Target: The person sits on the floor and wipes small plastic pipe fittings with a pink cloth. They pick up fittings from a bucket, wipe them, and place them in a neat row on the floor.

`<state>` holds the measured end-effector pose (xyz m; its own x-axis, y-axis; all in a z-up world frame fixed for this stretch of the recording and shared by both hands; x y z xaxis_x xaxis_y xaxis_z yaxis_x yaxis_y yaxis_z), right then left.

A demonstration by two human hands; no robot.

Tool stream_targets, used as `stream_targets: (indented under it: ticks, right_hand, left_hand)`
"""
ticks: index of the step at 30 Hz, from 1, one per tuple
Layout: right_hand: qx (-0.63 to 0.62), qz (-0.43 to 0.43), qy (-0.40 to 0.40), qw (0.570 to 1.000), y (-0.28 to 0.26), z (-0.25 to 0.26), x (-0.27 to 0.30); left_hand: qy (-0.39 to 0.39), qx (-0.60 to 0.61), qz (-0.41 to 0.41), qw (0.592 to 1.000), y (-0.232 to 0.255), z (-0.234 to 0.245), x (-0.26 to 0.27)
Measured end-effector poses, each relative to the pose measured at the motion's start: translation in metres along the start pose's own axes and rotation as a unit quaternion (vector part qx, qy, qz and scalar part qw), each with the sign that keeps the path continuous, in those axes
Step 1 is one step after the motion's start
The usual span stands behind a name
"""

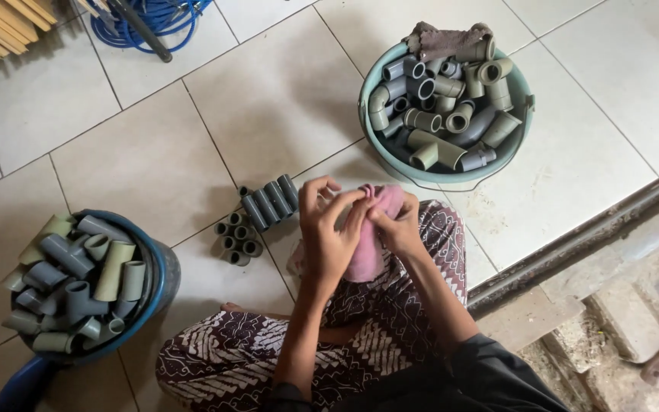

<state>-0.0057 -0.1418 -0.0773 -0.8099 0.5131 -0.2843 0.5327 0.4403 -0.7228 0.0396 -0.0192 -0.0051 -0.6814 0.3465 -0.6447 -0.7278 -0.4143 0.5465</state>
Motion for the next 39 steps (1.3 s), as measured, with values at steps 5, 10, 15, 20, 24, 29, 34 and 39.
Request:
stream_targets:
  ticks: [5,10,15,20,24,29,34,39]
  right_hand:
    - [-0.043,-0.131,0.083,0.987,0.026,0.013,0.010]
    - [-0.043,-0.247,0.122,0.960,0.051,0.016,0.019]
    - [-0.056,-0.238,0.016,0.970,0.105,0.053,0.016]
    - [-0.095,-0.243,0.025,0.965,0.117,0.061,0.016]
    - [-0.130,-0.263,0.045,0.955,0.092,0.041,0.005]
    - [-0.089,-0.245,0.043,0.964,0.088,0.043,0.003]
    - [-0.031,-0.253,0.111,0.961,0.063,0.027,0.000]
    - [-0.016,-0.239,0.151,0.959,0.006,-0.023,-0.012]
  left_hand:
    - [-0.068,0.067,-0.032,0.995,-0.023,-0.059,-0.051]
    - [-0.188,0.053,-0.179,0.964,-0.024,-0.141,-0.111]
    - [-0.340,-0.191,-0.268,0.881,-0.062,-0.262,-0.095]
    - [-0.425,-0.160,-0.269,0.850,-0.067,-0.262,-0.106]
    - [-0.301,-0.133,-0.274,0.904,-0.085,-0.271,-0.098]
    - [-0.173,0.130,-0.073,0.973,-0.047,-0.172,-0.094]
    - [-0.173,0.385,0.132,0.897,-0.043,-0.071,-0.054]
    - [-0.076,0.322,0.211,0.920,-0.080,-0.003,0.010]
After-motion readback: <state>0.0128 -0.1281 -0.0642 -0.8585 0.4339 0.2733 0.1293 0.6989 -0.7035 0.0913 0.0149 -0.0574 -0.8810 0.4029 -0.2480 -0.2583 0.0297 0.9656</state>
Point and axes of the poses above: each hand's wrist, its own x-axis away from the middle knuckle, its own z-axis out of the back of the hand, y = z × x, the point moved 2 cm from there along -x, towards the middle knuckle, and after that the axes turned 11 degrees about -x, right-handed, at the moved point
